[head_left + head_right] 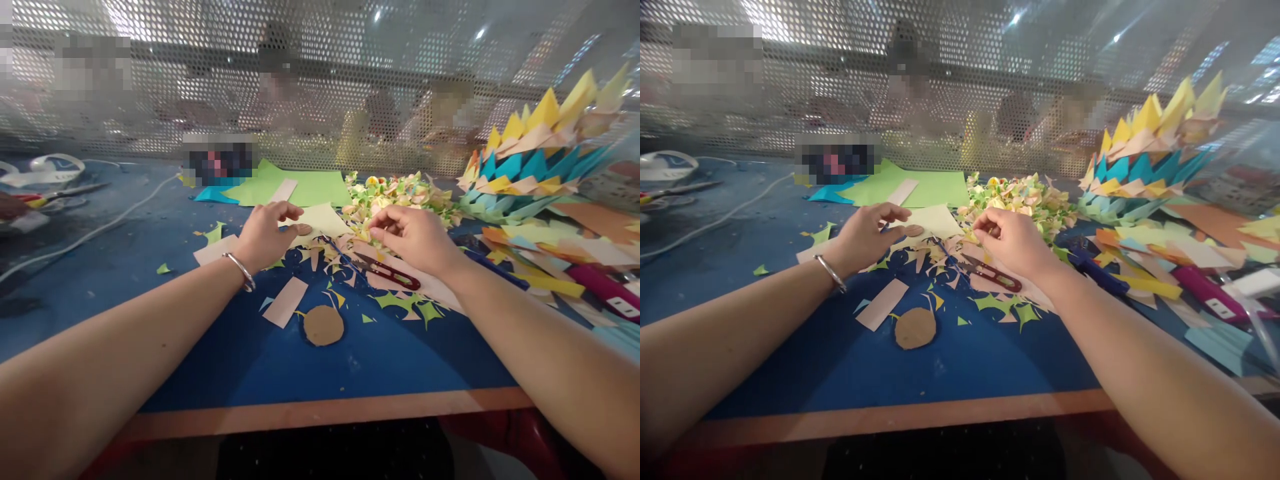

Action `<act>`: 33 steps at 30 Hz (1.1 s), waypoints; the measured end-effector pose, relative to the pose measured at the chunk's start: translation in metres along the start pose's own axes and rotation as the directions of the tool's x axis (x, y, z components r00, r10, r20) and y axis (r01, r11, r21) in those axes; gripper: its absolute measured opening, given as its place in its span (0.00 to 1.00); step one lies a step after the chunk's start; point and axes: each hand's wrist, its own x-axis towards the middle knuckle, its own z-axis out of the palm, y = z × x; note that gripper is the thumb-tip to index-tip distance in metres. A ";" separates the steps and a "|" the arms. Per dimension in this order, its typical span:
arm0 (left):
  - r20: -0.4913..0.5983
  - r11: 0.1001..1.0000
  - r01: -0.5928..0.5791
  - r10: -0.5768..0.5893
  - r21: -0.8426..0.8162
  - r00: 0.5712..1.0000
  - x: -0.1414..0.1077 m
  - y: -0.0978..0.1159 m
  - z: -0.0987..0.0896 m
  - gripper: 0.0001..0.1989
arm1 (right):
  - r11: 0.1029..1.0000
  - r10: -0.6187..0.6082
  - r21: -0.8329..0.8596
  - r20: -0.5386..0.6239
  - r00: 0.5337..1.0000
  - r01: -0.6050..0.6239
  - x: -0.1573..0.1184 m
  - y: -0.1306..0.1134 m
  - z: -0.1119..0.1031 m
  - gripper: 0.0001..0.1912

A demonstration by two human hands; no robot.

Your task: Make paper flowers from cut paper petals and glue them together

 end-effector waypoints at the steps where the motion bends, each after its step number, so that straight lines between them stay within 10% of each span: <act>1: 0.041 0.997 -0.035 0.032 0.074 0.999 0.000 0.000 0.001 0.15 | 1.000 -0.008 0.013 0.023 1.000 0.007 0.001 -0.002 0.001 0.05; 6: 0.258 0.958 -0.119 0.050 0.259 0.965 -0.003 0.002 0.004 0.18 | 0.999 -0.042 0.005 0.122 0.992 0.042 0.003 -0.014 0.008 0.07; 14: 0.176 0.976 -0.084 0.048 0.203 0.983 0.001 -0.005 0.007 0.20 | 0.999 -0.049 -0.004 0.345 0.937 0.053 -0.008 -0.026 0.018 0.05; 33: 0.241 0.999 -0.027 0.034 -0.031 0.970 -0.002 0.006 0.001 0.17 | 0.993 -0.034 -0.090 0.391 0.920 0.075 -0.011 -0.025 0.016 0.04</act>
